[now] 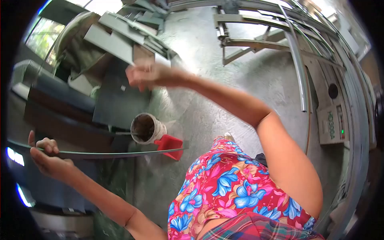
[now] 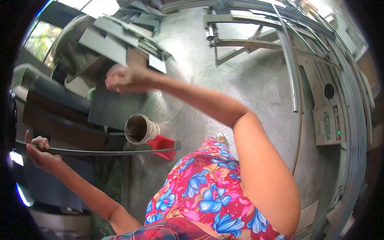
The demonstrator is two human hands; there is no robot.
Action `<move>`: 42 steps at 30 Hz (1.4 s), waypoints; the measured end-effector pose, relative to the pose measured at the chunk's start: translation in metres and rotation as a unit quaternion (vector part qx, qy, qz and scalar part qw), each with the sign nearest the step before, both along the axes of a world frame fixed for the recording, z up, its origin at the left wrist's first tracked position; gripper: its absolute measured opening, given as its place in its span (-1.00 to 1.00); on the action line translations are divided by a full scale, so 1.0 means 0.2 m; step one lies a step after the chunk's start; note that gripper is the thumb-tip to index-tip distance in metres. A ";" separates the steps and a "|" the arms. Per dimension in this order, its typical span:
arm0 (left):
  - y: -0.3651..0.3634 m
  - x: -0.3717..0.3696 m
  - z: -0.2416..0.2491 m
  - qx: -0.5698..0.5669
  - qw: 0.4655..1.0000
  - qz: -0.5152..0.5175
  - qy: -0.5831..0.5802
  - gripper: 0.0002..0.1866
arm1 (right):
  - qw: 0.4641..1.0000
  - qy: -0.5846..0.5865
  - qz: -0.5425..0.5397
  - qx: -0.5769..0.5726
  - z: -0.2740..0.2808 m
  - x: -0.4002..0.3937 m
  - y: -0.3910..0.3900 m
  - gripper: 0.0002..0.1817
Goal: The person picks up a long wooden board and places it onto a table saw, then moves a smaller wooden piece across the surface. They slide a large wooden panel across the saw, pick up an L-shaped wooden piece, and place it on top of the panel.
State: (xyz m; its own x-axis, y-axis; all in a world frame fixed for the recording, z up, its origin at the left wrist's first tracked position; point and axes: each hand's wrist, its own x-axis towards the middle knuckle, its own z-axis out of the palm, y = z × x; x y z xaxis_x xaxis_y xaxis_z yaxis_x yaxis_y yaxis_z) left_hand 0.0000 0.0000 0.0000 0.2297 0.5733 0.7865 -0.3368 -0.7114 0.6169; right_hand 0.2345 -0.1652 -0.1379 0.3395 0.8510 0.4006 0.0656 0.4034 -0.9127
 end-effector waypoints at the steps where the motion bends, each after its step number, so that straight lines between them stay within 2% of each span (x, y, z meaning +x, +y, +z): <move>1: 0.02 0.05 0.04 -0.003 0.999 -0.048 -0.010 -0.49 | 0.993 -0.095 -0.072 0.022 -0.20 -0.03 0.06 -0.51; 2: 0.04 0.10 0.08 -0.005 0.995 -0.095 -0.020 -0.48 | 0.969 -0.197 -0.145 -0.028 -0.38 -0.06 0.10 -0.42; 3: -0.18 0.25 0.07 -0.021 0.992 -0.120 -0.045 -0.48 | 0.968 -0.187 -0.123 -0.116 -0.46 -0.03 -0.18 -0.32; 4: -0.25 0.34 0.11 -0.024 0.987 -0.144 -0.060 -0.48 | 0.971 -0.169 -0.110 -0.129 -0.56 -0.06 -0.22 -0.24; 5: -0.31 0.43 0.14 -0.031 0.982 -0.167 -0.078 -0.48 | 0.948 -0.254 -0.149 -0.120 -0.73 -0.04 -0.24 -0.17; 6: -0.36 0.50 0.16 -0.034 0.977 -0.189 -0.088 -0.49 | 0.935 -0.284 -0.154 -0.144 -0.78 -0.04 -0.33 -0.11; 9: -0.40 0.70 0.22 -0.050 0.946 -0.304 -0.101 -0.50 | 0.922 -0.275 -0.206 -0.180 -0.98 -0.02 -0.51 -0.04; 12: -0.54 0.86 0.24 -0.057 0.939 -0.320 -0.112 -0.51 | 0.902 -0.236 -0.319 -0.167 -1.06 0.00 -0.70 -0.15; 15: -0.67 0.99 0.22 -0.057 0.940 -0.313 -0.126 -0.51 | 0.857 -0.181 -0.423 -0.231 -1.14 0.03 -0.86 -0.36; 18: -0.79 1.07 0.22 -0.071 0.937 -0.319 -0.126 -0.54 | 0.825 -0.145 -0.479 -0.264 -1.16 0.01 -0.98 -0.57; 19: -0.82 1.07 0.22 -0.074 0.926 -0.348 -0.124 -0.54 | 0.823 -0.140 -0.492 -0.247 -1.18 -0.01 -1.01 -0.59; 21: -0.81 1.13 0.21 -0.055 0.936 -0.335 -0.093 -0.55 | 0.820 -0.117 -0.527 -0.191 -1.28 -0.02 -0.91 -0.64; 23: -0.93 1.13 0.13 -0.082 0.915 -0.386 -0.082 -0.52 | 0.811 -0.081 -0.536 -0.219 -1.34 -0.12 -0.94 -0.69; 26: -0.92 1.25 -0.05 -0.088 0.861 -0.500 -0.040 -0.53 | 0.797 -0.055 -0.551 -0.241 -1.52 -0.25 -0.95 -0.69; 28: -0.91 1.38 -0.20 -0.103 0.812 -0.574 -0.025 -0.55 | 0.768 -0.043 -0.592 -0.239 -1.65 -0.32 -1.02 -0.70; 31: -1.04 1.49 -0.46 -0.152 0.805 -0.574 0.004 -0.56 | 0.729 -0.006 -0.624 -0.281 -1.79 -0.55 -1.19 -0.72; 33: -1.15 1.56 -0.64 -0.207 0.776 -0.596 0.003 -0.57 | 0.700 0.012 -0.644 -0.310 -1.83 -0.70 -1.32 -0.74; 35: -1.19 1.55 -0.79 -0.238 0.760 -0.604 0.013 -0.58 | 0.646 -0.012 -0.676 -0.354 -1.76 -0.98 -1.54 -0.75; 37: -1.29 1.51 -0.91 -0.319 0.697 -0.642 -0.010 -0.56 | 0.604 -0.015 -0.700 -0.381 -1.73 -1.18 -1.66 -0.74; 42: -1.55 1.40 -0.99 -0.391 0.561 -0.730 -0.013 -0.57 | 0.528 0.065 -0.730 -0.428 -1.47 -1.64 -1.92 -0.69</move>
State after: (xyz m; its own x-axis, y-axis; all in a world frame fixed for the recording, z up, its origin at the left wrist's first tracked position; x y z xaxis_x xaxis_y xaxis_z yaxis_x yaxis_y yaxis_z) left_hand 0.2805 -0.3109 -0.1974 0.8970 -0.0389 0.4404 -0.2246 0.8179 0.5298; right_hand -0.0935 -0.5495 -0.4315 0.8618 -0.5065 -0.0273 -0.3500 -0.5548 -0.7547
